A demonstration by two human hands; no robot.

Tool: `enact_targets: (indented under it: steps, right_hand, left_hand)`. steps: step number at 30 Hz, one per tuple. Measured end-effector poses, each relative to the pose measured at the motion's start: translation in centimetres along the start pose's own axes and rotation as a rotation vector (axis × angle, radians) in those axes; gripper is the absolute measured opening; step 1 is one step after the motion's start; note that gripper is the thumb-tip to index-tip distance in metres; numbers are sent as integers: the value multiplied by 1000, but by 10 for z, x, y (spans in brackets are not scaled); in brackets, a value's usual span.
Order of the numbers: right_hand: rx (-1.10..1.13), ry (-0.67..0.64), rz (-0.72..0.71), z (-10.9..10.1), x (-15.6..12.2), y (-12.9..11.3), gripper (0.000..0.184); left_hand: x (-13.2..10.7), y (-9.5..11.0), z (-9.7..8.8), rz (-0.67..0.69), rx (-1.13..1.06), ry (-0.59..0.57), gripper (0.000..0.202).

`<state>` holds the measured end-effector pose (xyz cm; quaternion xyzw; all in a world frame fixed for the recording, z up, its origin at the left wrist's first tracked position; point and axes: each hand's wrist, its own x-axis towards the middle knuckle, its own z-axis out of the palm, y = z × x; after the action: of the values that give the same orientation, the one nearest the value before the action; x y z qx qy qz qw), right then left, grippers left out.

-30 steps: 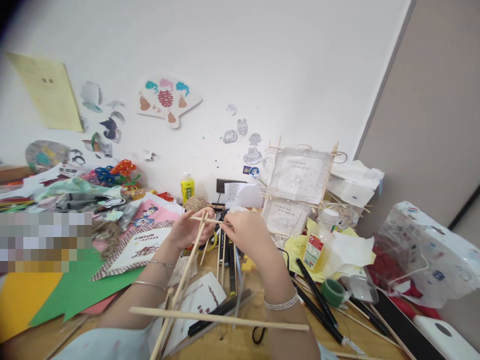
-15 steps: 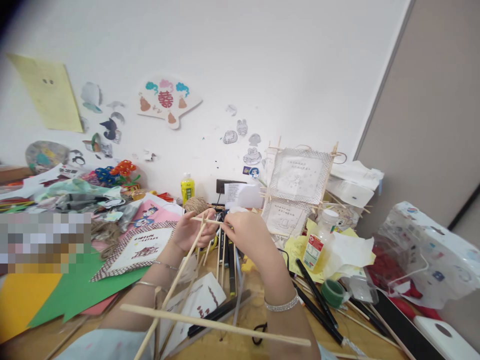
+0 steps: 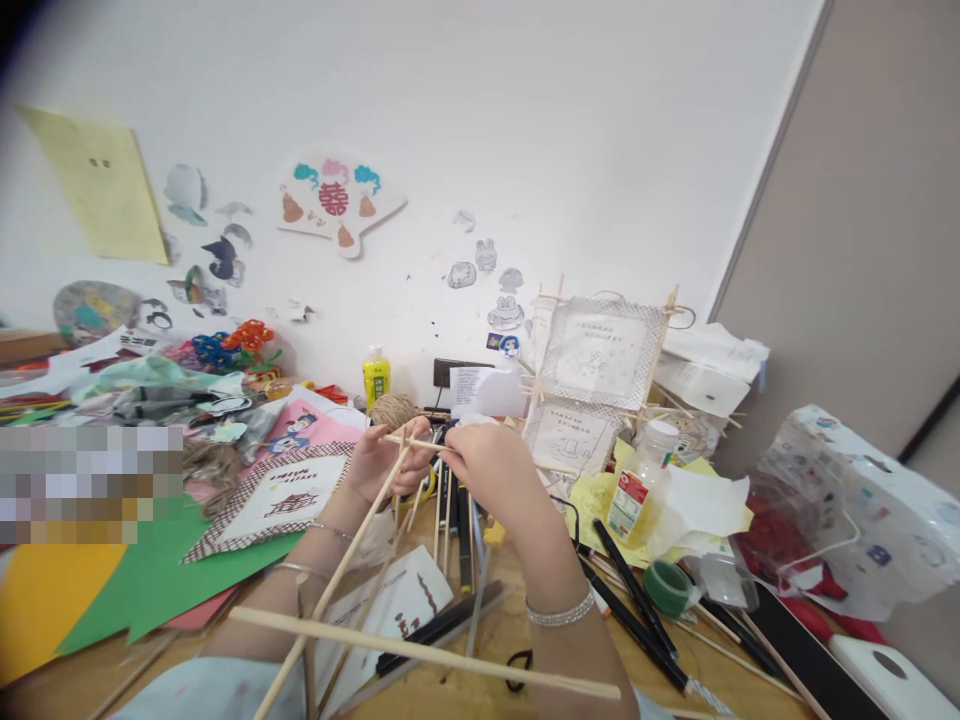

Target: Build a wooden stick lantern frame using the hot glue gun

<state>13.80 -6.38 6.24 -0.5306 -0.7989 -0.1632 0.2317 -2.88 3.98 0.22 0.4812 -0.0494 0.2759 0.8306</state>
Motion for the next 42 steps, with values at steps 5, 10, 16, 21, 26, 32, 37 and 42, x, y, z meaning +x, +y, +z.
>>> enact_targets:
  steps: [5, 10, 16, 21, 26, 32, 37, 42]
  right_hand:
    - [-12, 4, -7, -2, 0, -2, 20]
    - [-28, -4, -3, -6, -1, -7, 21]
    - [-53, -28, 10, -6, -1, -11, 22]
    - [-33, -37, 4, -6, 0, -12, 21]
    - [-9, -32, 10, -4, -1, -13, 19]
    - [-6, -15, -10, -2, -2, -11, 21]
    - [-22, -33, -9, -3, -1, -11, 22]
    - [-32, -43, -2, -4, -1, -12, 20]
  left_hand:
    - [0, -1, -5, -2, 18, -45, 31]
    - [0, -1, -8, 28, 20, -118, 28]
    - [0, 0, -10, 29, 1, -80, 27]
    - [-1, 0, -10, 48, 14, -91, 30]
    - [-1, -2, -9, 91, -14, -84, 36]
    - [-2, -3, -9, 86, -27, -84, 35]
    - [-2, -3, -11, 82, -12, -106, 35]
    - [-1, -4, -11, 81, -8, -111, 37]
